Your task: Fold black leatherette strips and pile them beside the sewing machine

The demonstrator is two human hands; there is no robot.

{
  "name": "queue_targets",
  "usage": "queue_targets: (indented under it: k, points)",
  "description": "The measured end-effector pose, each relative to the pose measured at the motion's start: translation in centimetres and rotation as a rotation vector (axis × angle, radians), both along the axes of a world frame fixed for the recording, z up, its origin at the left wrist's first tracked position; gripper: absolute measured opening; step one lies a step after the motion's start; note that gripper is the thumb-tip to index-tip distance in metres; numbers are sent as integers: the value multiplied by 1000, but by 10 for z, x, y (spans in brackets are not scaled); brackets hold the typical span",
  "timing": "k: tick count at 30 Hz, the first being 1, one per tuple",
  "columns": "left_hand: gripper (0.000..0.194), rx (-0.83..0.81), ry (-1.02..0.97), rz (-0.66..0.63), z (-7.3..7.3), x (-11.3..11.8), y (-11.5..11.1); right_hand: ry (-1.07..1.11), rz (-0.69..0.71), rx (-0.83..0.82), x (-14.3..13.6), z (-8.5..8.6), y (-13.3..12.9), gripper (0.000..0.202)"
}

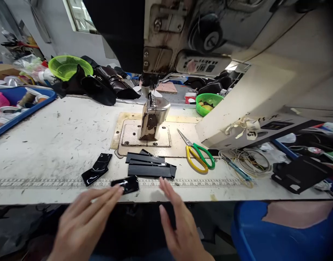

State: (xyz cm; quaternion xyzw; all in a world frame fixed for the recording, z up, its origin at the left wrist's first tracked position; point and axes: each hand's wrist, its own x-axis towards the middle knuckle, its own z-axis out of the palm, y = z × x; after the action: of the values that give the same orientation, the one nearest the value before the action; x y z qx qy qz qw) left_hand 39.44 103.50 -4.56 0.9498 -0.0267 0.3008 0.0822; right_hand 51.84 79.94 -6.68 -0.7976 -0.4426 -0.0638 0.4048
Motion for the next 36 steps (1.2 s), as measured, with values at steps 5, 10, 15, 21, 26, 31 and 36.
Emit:
queue_targets:
  k: [5,10,15,21,26,31,36]
  points:
    - [49,214,8,282,2,0,45,-103,-281,-17,41,6,-3,35]
    - [46,195,14,282,-7,8,41,-192,-252,-53,62,6,7,30]
    - [47,119,-22,377,-4,5,34,-258,-242,-94,69,-3,13,28]
    - [41,159,68,301,-17,8,50,-293,-239,-153,73,-6,15,25]
    - [43,151,100,438,-16,20,60,-389,-339,-146,66,-3,21,18]
    - [49,139,205,447,-10,29,48,-380,-253,-107,62,-4,25,15]
    - [46,134,257,450,-8,35,55,-179,-191,133,52,11,22,12]
